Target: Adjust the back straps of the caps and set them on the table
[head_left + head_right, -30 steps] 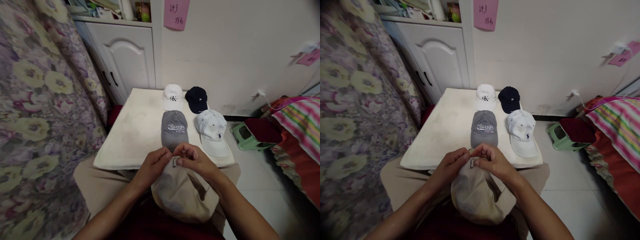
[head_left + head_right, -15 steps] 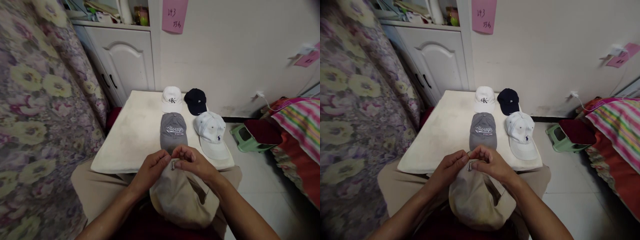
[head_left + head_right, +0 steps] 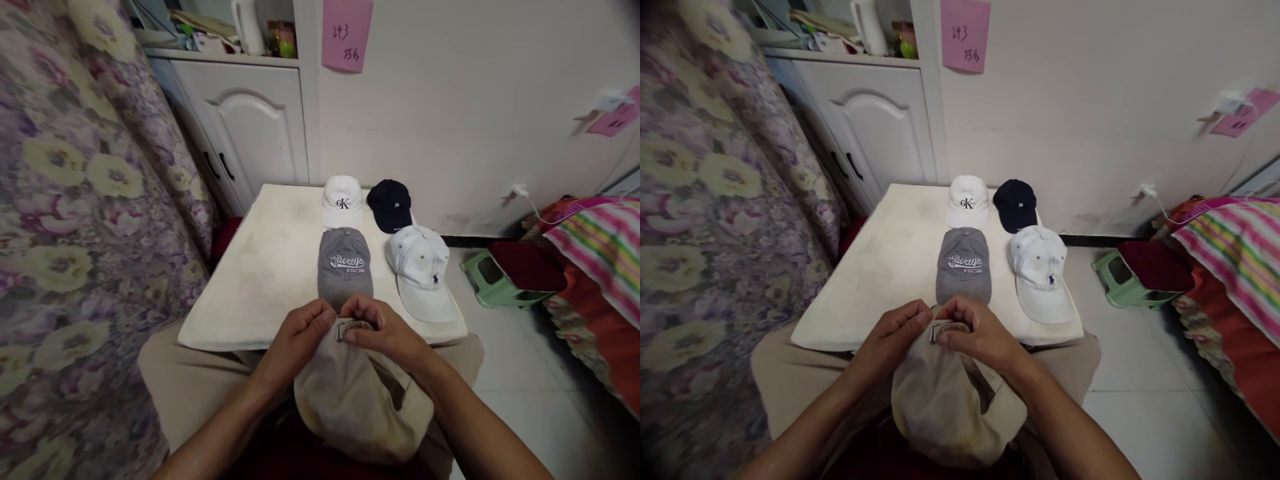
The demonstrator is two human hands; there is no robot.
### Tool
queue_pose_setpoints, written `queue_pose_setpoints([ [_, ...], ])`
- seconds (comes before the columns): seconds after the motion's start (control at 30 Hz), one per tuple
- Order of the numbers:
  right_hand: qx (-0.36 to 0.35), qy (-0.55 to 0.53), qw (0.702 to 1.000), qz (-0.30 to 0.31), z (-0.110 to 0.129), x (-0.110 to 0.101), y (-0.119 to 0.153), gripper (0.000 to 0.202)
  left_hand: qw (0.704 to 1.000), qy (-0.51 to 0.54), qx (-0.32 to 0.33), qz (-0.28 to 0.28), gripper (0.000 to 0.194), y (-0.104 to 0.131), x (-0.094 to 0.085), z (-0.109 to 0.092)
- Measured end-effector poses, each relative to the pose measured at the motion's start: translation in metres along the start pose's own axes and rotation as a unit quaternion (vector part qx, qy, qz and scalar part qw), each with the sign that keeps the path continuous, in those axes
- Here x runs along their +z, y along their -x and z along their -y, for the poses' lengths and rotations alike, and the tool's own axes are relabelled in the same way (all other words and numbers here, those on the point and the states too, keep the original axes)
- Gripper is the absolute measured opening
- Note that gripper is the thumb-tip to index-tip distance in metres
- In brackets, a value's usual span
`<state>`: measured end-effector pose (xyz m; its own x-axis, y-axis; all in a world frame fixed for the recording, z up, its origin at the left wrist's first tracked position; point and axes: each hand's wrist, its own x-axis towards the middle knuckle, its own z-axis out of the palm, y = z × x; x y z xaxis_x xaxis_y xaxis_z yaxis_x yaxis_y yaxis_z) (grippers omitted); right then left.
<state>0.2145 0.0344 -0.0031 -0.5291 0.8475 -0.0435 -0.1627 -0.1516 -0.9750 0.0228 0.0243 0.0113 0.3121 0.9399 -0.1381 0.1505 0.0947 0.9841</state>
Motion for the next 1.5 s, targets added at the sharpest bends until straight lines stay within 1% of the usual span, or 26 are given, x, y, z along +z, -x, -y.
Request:
queue_pose_setpoints([
  [0.07,-0.002,0.007,1.0,-0.002,0.002,-0.001,0.002,0.021,1.0,-0.012,0.003,0.015,0.037,0.001,-0.003,-0.005],
  [0.17,-0.004,0.025,1.0,-0.009,0.004,-0.002,0.004,0.02,0.997,-0.034,0.016,0.073,0.032,0.005,-0.007,-0.009],
  [0.2,-0.004,0.031,0.999,-0.009,0.005,-0.001,0.004,0.019,0.996,-0.036,0.019,0.083,0.031,0.006,-0.008,-0.009],
  [0.27,-0.004,0.042,0.999,-0.008,0.005,0.0,0.003,0.017,0.997,-0.028,0.023,0.073,0.032,0.009,-0.007,-0.007],
  [0.37,-0.005,0.042,0.999,-0.014,0.001,0.002,0.001,0.017,0.999,0.002,0.026,0.03,0.034,0.011,-0.001,0.0],
  [0.43,-0.002,0.028,0.999,-0.015,-0.001,0.003,-0.001,0.019,0.999,0.015,0.027,0.017,0.034,0.012,0.002,0.004],
  [0.57,0.005,0.005,1.0,-0.013,0.002,0.003,0.003,0.023,0.999,0.031,0.022,0.024,0.033,0.013,0.003,0.005],
  [0.67,-0.01,0.007,1.0,-0.004,0.009,0.001,0.01,0.029,0.996,0.081,0.001,0.037,0.033,0.014,0.001,0.003],
  [0.7,-0.019,0.022,1.0,-0.004,0.012,0.001,0.013,0.031,0.994,0.099,-0.01,0.038,0.032,0.014,0.0,0.002],
  [0.77,-0.042,0.088,0.995,-0.011,0.016,0.001,0.017,0.031,0.991,0.125,-0.031,0.034,0.031,0.015,0.0,0.001],
  [0.87,-0.089,0.22,0.971,-0.038,0.018,0.003,0.021,0.027,0.987,0.151,-0.051,0.025,0.031,0.016,0.001,0.002],
  [0.93,-0.108,0.265,0.957,-0.052,0.016,0.005,0.022,0.027,0.984,0.171,-0.052,0.008,0.032,0.016,0.004,0.004],
  [1.03,-0.107,0.268,0.955,-0.068,0.012,0.008,0.023,0.022,0.981,0.189,-0.045,-0.01,0.032,0.017,0.008,0.007],
  [1.1,-0.113,0.275,0.95,-0.092,0.011,0.011,0.024,0.02,0.982,0.183,-0.042,-0.015,0.032,0.016,0.009,0.006],
  [1.17,-0.127,0.295,0.94,-0.113,0.011,0.012,0.025,0.021,0.986,0.16,-0.042,-0.008,0.033,0.015,0.006,0.004],
  [1.2,-0.132,0.306,0.936,-0.114,0.011,0.013,0.026,0.021,0.989,0.139,-0.041,0.002,0.033,0.014,0.004,0.003],
  [1.3,-0.15,0.328,0.928,-0.09,0.013,0.014,0.026,0.019,0.997,0.063,-0.02,0.039,0.035,0.011,-0.002,-0.001],
  [1.37,-0.165,0.342,0.922,-0.075,0.013,0.014,0.025,0.02,0.998,0.041,-0.005,0.05,0.037,0.01,-0.005,-0.001],
  [1.5,-0.174,0.364,0.913,-0.066,0.011,0.017,0.024,0.021,0.997,0.073,-0.027,0.025,0.037,0.011,-0.003,0.005],
])
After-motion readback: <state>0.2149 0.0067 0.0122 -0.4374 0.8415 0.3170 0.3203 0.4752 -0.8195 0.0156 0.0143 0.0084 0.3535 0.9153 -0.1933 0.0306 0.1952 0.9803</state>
